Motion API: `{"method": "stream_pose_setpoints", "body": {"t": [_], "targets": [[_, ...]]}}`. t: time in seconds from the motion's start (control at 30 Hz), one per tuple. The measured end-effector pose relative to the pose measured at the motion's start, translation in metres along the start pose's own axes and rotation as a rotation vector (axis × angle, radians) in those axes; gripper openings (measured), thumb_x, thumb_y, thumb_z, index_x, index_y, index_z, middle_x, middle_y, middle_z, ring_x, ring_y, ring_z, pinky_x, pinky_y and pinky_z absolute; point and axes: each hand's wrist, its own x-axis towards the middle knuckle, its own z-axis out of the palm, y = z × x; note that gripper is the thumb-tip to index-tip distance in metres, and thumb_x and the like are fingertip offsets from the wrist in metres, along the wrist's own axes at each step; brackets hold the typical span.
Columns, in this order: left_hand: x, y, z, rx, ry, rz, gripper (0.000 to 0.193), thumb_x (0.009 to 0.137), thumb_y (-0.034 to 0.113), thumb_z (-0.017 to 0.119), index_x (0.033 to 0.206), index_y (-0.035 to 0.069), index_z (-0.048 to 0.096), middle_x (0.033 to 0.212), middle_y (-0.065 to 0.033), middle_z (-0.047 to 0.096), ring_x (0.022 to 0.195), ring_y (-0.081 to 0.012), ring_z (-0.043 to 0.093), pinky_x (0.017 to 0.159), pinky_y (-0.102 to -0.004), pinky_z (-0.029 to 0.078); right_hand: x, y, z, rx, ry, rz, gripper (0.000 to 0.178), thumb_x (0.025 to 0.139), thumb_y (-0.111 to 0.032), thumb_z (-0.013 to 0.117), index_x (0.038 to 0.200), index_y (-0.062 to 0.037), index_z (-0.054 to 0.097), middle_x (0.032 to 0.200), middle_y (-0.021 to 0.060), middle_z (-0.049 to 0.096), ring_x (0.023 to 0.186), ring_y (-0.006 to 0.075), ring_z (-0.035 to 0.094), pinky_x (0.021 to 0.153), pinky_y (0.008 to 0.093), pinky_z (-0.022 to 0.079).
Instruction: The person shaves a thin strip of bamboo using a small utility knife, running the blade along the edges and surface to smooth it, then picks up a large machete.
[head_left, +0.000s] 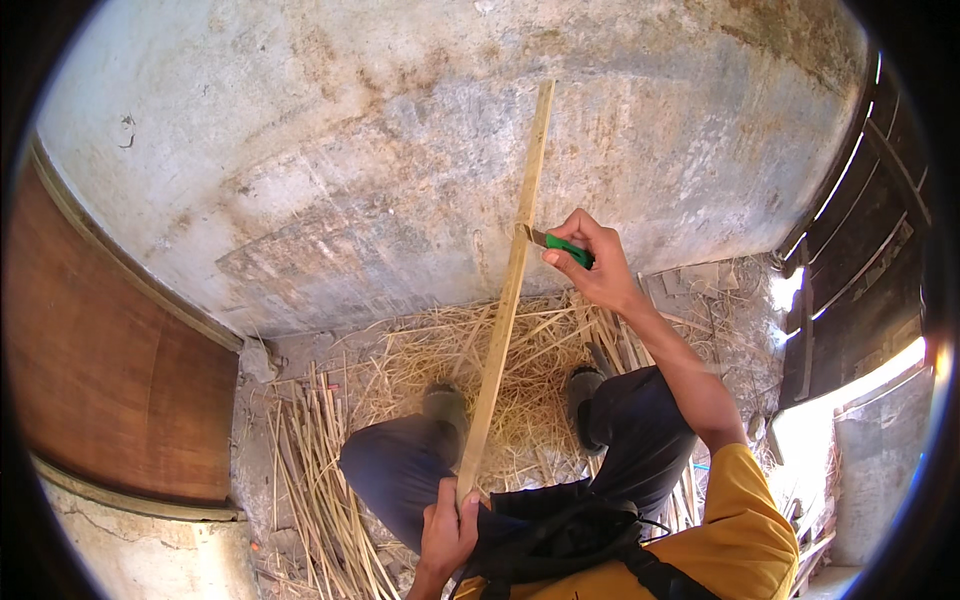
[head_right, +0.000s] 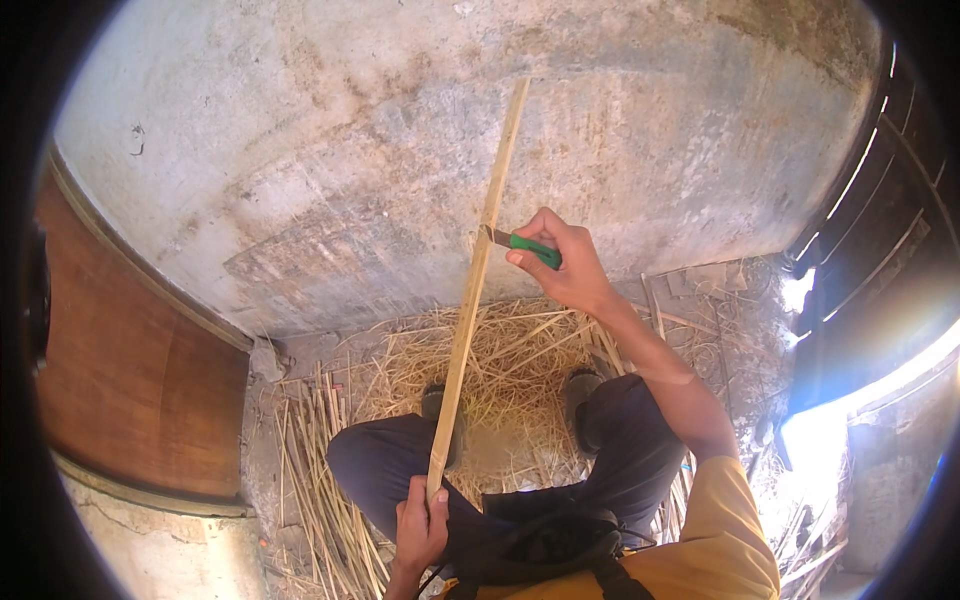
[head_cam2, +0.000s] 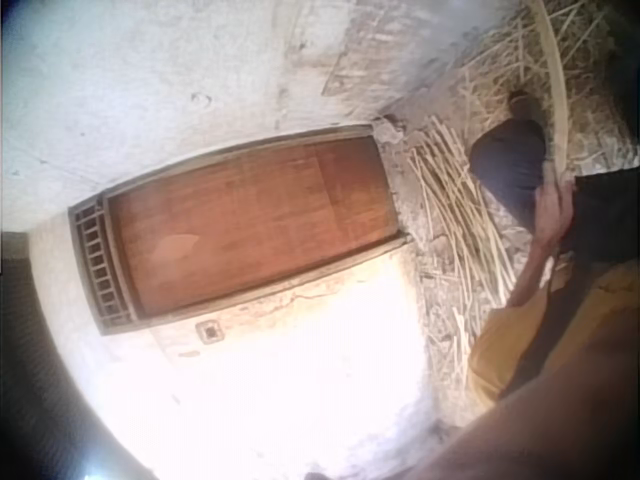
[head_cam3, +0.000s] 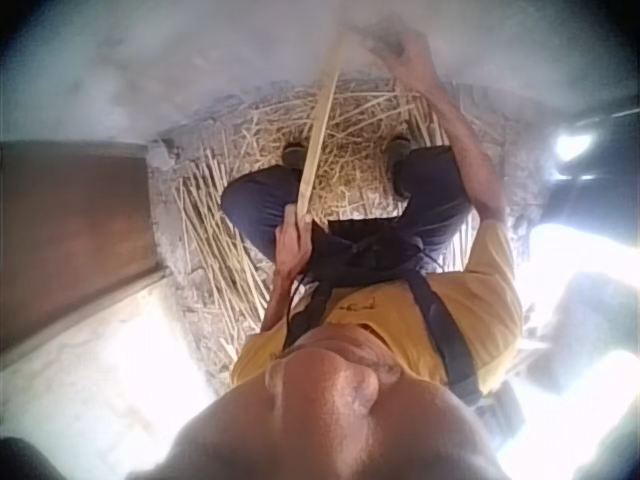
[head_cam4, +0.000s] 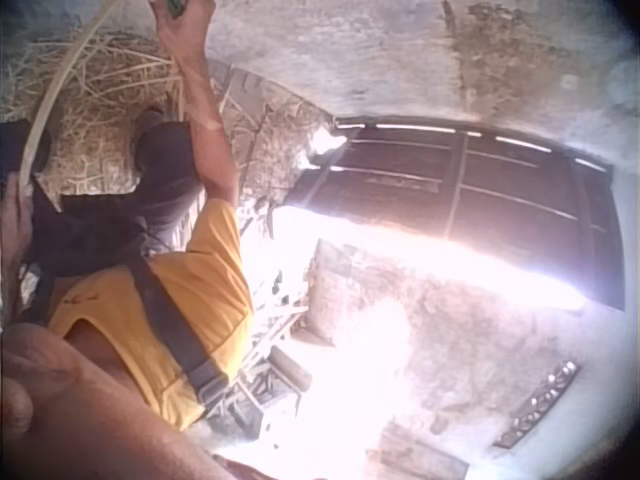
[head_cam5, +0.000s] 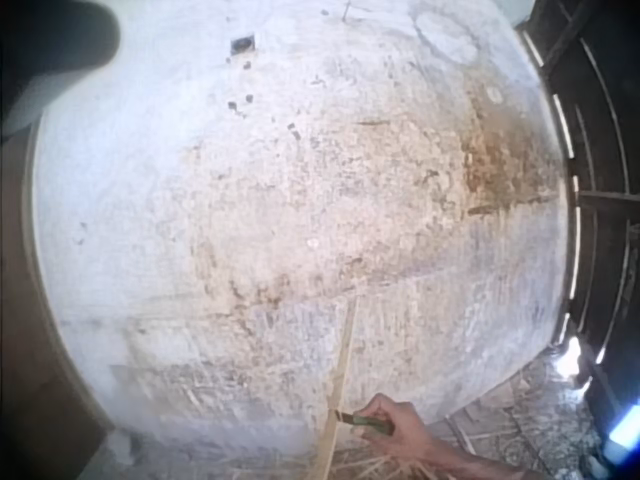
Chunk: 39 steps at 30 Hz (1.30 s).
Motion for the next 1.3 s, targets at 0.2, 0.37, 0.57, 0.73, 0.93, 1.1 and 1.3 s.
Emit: {"method": "stream_pose_setpoints", "body": {"t": [0.2, 0.37, 0.57, 0.73, 0.93, 1.1, 1.3], "targets": [[0.0, 0.003, 0.0, 0.002, -0.007, -0.031, 0.019, 0.106, 0.02, 0.058, 0.113, 0.003, 0.053, 0.082, -0.0264, 0.07, 0.082, -0.052, 0.069, 0.07, -0.0539, 0.053, 0.001, 0.001, -0.002, -0.04, 0.01, -0.029, 0.026, 0.098, -0.017, 0.079, 0.103, -0.0022, 0.058, 0.085, 0.0054, 0.071, 0.076, 0.0072, 0.063, 0.067, 0.0275, 0.049], [0.004, -0.002, 0.0, 0.074, -0.004, -0.018, 0.021, 0.107, 0.022, 0.057, 0.111, 0.002, 0.051, 0.08, -0.0289, 0.067, 0.08, -0.0548, 0.066, 0.067, -0.0566, 0.05, 0.003, -0.001, 0.001, 0.049, 0.048, 0.033, 0.026, 0.098, -0.018, 0.079, 0.1, -0.0015, 0.06, 0.078, 0.005, 0.068, 0.07, 0.0076, 0.058, 0.063, 0.0286, 0.047], [0.006, 0.007, -0.001, 0.017, 0.007, 0.004, 0.023, 0.106, 0.022, 0.058, 0.108, 0.001, 0.05, 0.076, -0.0307, 0.065, 0.077, -0.0555, 0.066, 0.064, -0.0575, 0.049, 0.004, -0.012, 0.01, -0.197, 0.104, 0.044, 0.024, 0.097, -0.02, 0.079, 0.098, -0.0025, 0.063, 0.069, 0.0054, 0.063, 0.063, 0.0115, 0.055, 0.059, 0.0305, 0.043], [-0.009, 0.006, 0.002, 0.103, -0.005, 0.012, 0.023, 0.107, 0.023, 0.058, 0.108, 0.002, 0.05, 0.075, -0.0301, 0.065, 0.077, -0.0546, 0.066, 0.063, -0.0576, 0.049, 0.028, 0.039, -0.028, -0.284, 0.553, -0.001, 0.018, 0.102, -0.017, 0.071, 0.097, -0.0023, 0.062, 0.084, 0.0056, 0.069, 0.071, 0.0111, 0.057, 0.064, 0.0286, 0.046], [-0.005, -0.028, -0.01, 0.08, 0.071, 0.011, 0.023, 0.108, 0.022, 0.056, 0.101, 0.001, 0.05, 0.069, -0.0244, 0.062, 0.068, -0.0484, 0.067, 0.059, -0.0504, 0.05, 0.009, 0.078, -0.081, -0.394, 0.421, 0.213, 0.02, 0.101, -0.02, 0.072, 0.096, -0.0023, 0.063, 0.085, 0.0068, 0.069, 0.074, 0.0134, 0.059, 0.067, 0.0338, 0.05], [0.009, -0.026, -0.018, -0.21, 0.032, 0.101, 0.024, 0.113, 0.022, 0.049, 0.099, 0.003, 0.051, 0.061, -0.0042, 0.051, 0.052, -0.0137, 0.053, 0.05, -0.0334, 0.042, -0.02, 0.061, -0.057, -0.902, -0.226, 0.507, 0.029, 0.091, -0.023, 0.08, 0.103, -0.0023, 0.064, 0.088, 0.0199, 0.072, 0.086, 0.0373, 0.072, 0.073, 0.0454, 0.053], [0.018, -0.006, -0.006, -0.706, -0.122, -0.03, 0.04, 0.116, 0.043, 0.039, 0.093, 0.011, 0.04, 0.059, 0.0025, 0.031, 0.047, -0.0055, 0.029, 0.041, -0.0228, 0.023, 0.005, -0.001, -0.036, -0.4, 0.283, 0.159, 0.027, 0.097, -0.019, 0.076, 0.113, -0.0029, 0.061, 0.077, 0.0126, 0.07, 0.07, 0.028, 0.068, 0.067, 0.0376, 0.052]]}}
